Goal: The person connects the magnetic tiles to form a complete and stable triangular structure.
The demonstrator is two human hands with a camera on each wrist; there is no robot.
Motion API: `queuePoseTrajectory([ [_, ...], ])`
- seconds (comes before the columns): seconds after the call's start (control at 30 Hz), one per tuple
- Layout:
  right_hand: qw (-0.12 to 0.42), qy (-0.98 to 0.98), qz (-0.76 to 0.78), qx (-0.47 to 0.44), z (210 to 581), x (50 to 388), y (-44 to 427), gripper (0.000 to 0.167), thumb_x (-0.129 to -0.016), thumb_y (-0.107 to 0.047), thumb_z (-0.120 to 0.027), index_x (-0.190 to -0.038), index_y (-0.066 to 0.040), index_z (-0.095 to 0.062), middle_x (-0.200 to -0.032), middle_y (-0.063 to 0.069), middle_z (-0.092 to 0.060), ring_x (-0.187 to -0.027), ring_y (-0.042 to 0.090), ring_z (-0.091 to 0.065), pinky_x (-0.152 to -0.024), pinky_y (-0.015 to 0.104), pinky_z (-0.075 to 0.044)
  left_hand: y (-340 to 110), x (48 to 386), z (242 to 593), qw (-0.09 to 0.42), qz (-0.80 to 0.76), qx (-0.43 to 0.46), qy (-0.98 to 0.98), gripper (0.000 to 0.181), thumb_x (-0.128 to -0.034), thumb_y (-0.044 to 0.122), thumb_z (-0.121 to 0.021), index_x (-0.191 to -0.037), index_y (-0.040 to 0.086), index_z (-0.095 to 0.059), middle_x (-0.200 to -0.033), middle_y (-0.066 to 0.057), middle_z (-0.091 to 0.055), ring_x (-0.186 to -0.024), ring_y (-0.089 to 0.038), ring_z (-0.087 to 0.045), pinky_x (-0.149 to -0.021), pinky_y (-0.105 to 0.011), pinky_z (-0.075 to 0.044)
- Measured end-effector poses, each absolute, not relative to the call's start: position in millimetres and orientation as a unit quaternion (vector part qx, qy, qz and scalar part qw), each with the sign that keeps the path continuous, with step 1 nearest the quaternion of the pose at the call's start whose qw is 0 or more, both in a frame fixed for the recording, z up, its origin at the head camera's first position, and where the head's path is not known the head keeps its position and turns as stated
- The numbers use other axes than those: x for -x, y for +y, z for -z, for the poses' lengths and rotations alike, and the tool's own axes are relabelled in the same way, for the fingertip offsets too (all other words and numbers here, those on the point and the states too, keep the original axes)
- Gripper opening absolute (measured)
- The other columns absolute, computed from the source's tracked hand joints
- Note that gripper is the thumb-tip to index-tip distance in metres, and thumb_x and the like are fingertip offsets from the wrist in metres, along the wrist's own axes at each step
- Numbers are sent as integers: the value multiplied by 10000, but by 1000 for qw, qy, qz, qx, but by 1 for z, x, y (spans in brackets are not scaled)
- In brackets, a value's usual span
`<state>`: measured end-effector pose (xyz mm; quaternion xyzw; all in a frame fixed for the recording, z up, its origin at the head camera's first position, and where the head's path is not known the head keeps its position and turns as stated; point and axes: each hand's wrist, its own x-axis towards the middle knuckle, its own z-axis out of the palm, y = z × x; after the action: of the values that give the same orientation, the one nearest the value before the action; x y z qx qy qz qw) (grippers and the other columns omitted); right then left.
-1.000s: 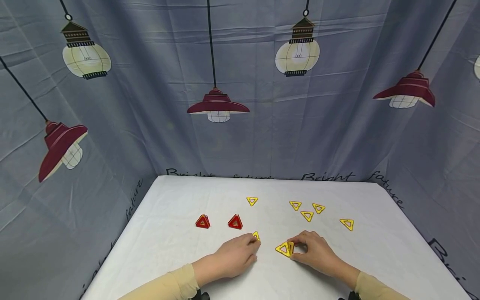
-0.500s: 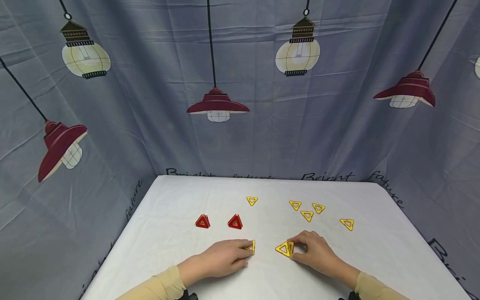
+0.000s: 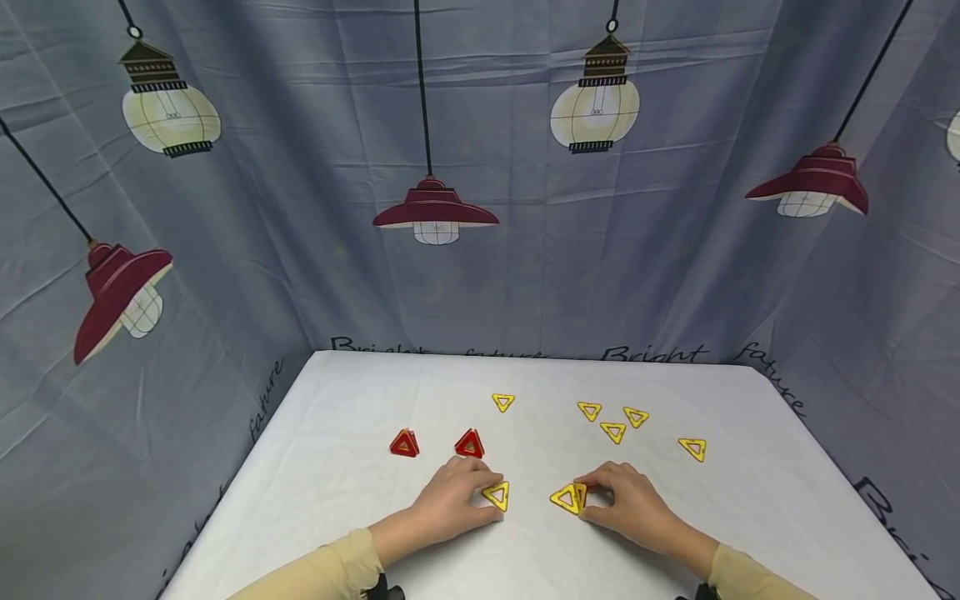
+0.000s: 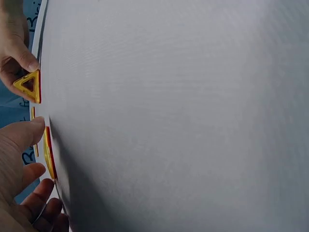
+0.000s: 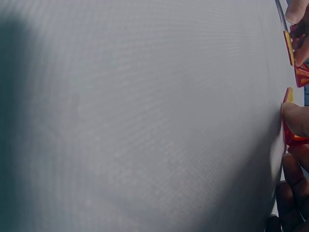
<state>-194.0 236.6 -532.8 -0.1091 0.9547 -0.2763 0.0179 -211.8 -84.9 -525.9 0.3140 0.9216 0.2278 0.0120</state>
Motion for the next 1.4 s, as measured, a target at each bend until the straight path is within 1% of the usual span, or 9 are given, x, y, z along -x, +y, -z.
queuePoseTrajectory([
  [0.17,20,953,282,105,533,194,236,410,-737,-366,-918,-1112,-310,-763,-953,-221,-584,-949,88,-510,-876,423,-425,-81,213,529,15,-233,-285,930,473,-846,472,-813,-1258,252,-738,-1149,122,-587,-1108,-122,-491,-903,-355,-422],
  [0.37,20,954,281,100,533,194,235,404,-736,-360,-918,-1107,-322,-762,-940,-241,-578,-946,71,-510,-879,409,-427,-79,213,527,10,-232,-281,931,426,-847,453,-821,-1216,251,-753,-1117,124,-592,-1078,-128,-498,-867,-346,-421],
  [0.6,24,950,289,113,532,194,238,410,-746,-366,-914,-1119,-289,-761,-941,-222,-580,-973,97,-519,-878,429,-418,-76,213,527,-5,-230,-281,932,389,-834,444,-833,-1166,252,-771,-1076,129,-589,-1036,-123,-497,-839,-339,-418],
  [1.0,28,949,291,115,532,193,238,418,-750,-381,-910,-1127,-283,-761,-948,-215,-583,-966,98,-521,-883,433,-421,-74,214,529,-9,-219,-281,934,385,-846,447,-821,-1188,279,-769,-1086,119,-587,-1006,-116,-485,-817,-330,-410],
  [1.2,27,950,288,115,532,194,238,416,-750,-379,-910,-1127,-290,-760,-945,-219,-580,-964,94,-520,-884,434,-421,-73,214,528,-9,-220,-285,933,360,-846,437,-825,-1174,297,-778,-1083,109,-587,-988,-108,-478,-807,-333,-408],
  [1.4,30,950,290,109,531,193,237,420,-749,-376,-910,-1130,-278,-761,-944,-214,-583,-960,95,-515,-889,439,-417,-71,214,528,0,-229,-284,931,355,-841,412,-834,-1169,292,-772,-1103,116,-598,-998,-102,-486,-836,-335,-424],
])
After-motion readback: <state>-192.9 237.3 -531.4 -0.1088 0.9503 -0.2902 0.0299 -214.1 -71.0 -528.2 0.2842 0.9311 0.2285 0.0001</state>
